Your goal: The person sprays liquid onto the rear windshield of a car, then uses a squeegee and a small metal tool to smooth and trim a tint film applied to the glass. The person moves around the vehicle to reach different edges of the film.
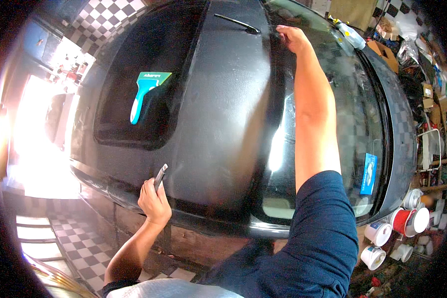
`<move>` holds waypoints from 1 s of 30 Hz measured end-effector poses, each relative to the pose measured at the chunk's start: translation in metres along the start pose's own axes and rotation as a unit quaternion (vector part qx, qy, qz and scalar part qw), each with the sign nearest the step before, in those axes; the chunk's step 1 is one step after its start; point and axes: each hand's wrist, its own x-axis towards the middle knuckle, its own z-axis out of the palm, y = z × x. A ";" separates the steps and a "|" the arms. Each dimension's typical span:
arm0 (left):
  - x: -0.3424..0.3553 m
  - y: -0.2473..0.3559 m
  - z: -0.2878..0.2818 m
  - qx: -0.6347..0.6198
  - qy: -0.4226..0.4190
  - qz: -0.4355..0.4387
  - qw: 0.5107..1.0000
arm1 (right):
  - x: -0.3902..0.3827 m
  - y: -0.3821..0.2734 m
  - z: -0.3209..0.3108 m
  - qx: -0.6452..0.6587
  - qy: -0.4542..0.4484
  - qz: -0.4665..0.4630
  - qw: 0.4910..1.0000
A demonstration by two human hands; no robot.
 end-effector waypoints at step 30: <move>-0.004 -0.002 0.000 0.000 -0.035 -0.050 0.998 | 0.017 0.024 -0.004 -0.555 0.119 -0.158 0.808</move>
